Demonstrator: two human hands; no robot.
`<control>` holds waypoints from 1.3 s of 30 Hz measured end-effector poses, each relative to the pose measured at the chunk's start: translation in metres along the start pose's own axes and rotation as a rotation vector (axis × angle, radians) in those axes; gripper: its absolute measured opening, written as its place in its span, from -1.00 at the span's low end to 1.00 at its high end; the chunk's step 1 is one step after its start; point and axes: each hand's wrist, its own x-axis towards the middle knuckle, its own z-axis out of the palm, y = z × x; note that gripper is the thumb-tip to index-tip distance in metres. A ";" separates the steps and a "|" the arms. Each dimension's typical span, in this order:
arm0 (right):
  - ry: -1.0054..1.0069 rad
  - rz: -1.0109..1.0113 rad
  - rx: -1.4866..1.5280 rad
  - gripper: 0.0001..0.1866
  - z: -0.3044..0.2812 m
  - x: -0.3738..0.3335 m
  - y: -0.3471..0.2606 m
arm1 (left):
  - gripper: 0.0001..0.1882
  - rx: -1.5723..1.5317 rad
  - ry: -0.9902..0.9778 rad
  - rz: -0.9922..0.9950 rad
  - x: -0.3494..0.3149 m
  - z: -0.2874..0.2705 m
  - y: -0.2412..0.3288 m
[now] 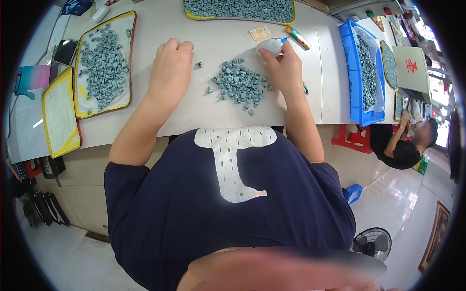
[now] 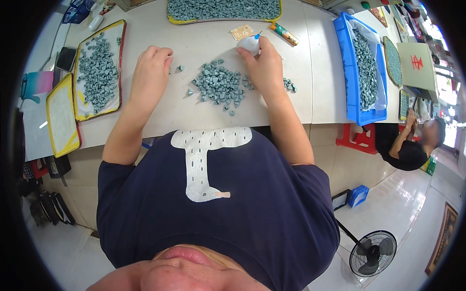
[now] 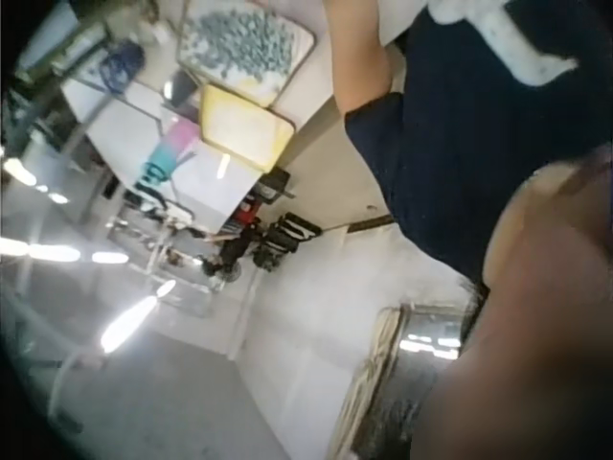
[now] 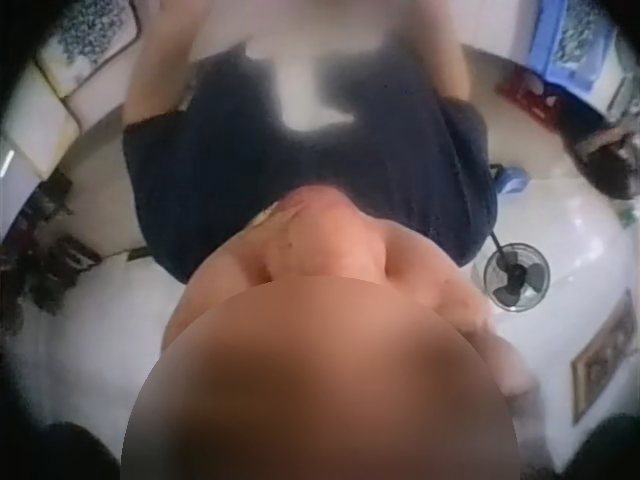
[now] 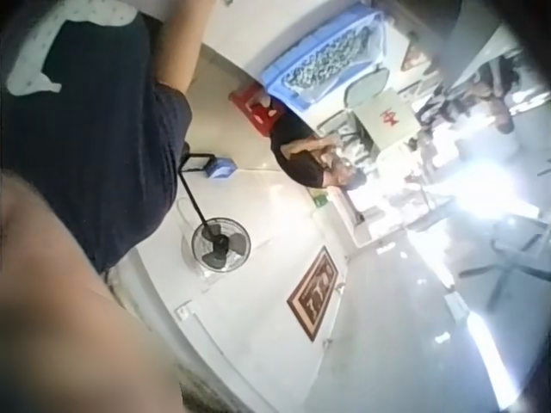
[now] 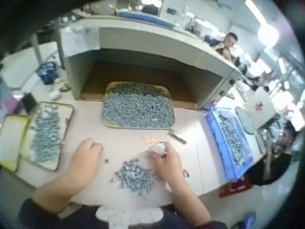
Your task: Assembling small plastic components using a glue bottle at a workstation.
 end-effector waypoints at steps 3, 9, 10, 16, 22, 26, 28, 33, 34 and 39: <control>0.000 0.004 0.002 -0.55 -0.001 -0.001 0.001 | -0.88 -0.082 -0.150 0.059 -0.001 -0.003 -0.005; -0.034 0.003 0.002 -0.57 -0.001 -0.001 0.004 | -0.86 -0.263 -0.312 0.122 -0.005 0.010 0.007; -0.034 0.002 0.003 -0.57 -0.001 -0.001 0.004 | -0.85 -0.352 -0.315 0.123 -0.005 0.011 0.011; -0.035 -0.041 0.059 -0.60 -0.002 -0.002 0.007 | -0.85 -0.331 -0.167 0.121 0.010 -0.006 -0.004; -0.058 -0.011 0.081 -0.62 -0.003 -0.004 0.004 | -0.89 -0.161 -0.336 -0.062 0.015 -0.024 -0.018; -0.063 0.001 0.090 -0.61 -0.004 -0.005 0.001 | -0.90 -0.101 -0.397 -0.022 0.011 -0.020 -0.015; -0.074 0.025 0.112 -0.61 -0.005 -0.006 -0.002 | -0.90 -0.080 -0.399 0.006 0.009 -0.017 -0.013; -0.012 -0.072 0.165 -0.62 -0.001 -0.006 0.006 | -0.91 -0.030 -0.313 0.087 0.007 -0.007 -0.012; -0.013 -0.072 0.164 -0.62 -0.002 -0.006 0.006 | -0.91 -0.022 -0.286 0.103 0.008 -0.003 -0.013; 0.010 -0.127 0.174 -0.64 -0.003 -0.007 0.002 | -0.93 -0.056 -0.259 0.103 0.007 -0.005 -0.012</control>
